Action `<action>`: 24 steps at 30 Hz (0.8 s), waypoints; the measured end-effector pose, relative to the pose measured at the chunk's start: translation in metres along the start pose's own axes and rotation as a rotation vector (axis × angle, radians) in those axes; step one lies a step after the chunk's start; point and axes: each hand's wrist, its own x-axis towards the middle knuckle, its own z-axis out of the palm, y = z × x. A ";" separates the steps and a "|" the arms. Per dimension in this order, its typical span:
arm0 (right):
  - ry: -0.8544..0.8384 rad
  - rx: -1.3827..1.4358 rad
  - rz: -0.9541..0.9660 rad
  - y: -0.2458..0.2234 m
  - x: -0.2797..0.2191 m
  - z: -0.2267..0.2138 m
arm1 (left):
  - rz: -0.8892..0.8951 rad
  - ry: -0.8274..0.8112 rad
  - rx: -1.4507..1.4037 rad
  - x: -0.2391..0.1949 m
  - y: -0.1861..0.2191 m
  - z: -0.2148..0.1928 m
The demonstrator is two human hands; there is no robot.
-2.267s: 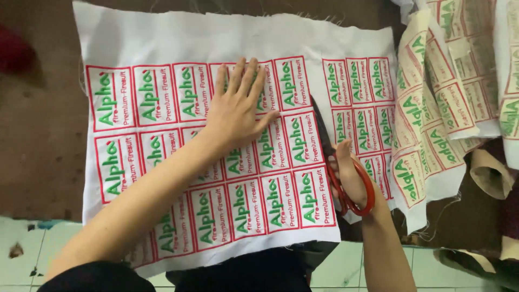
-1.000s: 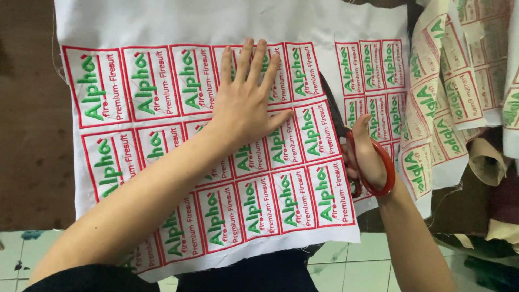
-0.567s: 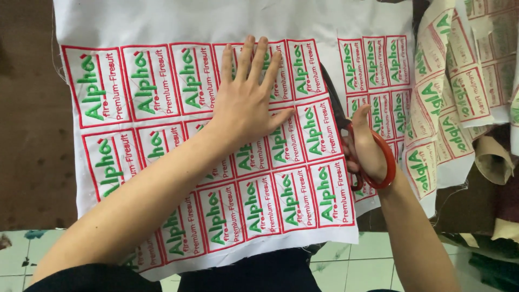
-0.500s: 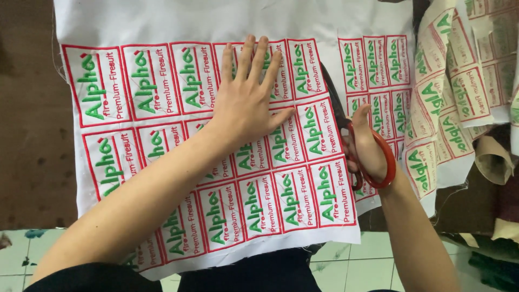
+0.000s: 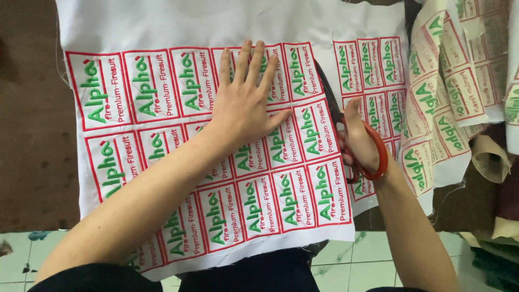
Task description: Cutting individual fabric labels from a printed sheet using scissors
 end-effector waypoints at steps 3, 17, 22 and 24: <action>-0.023 -0.039 0.010 -0.007 0.002 -0.002 | -0.003 0.008 0.011 0.000 0.000 0.000; -0.013 0.004 0.029 -0.019 0.008 0.002 | 0.004 0.022 0.019 0.000 0.000 -0.001; 0.024 -0.063 0.031 -0.033 0.010 0.003 | -0.006 -0.010 0.032 0.001 0.000 -0.001; 0.035 -0.033 0.046 -0.029 0.012 0.004 | -0.004 -0.003 0.032 0.000 0.001 -0.001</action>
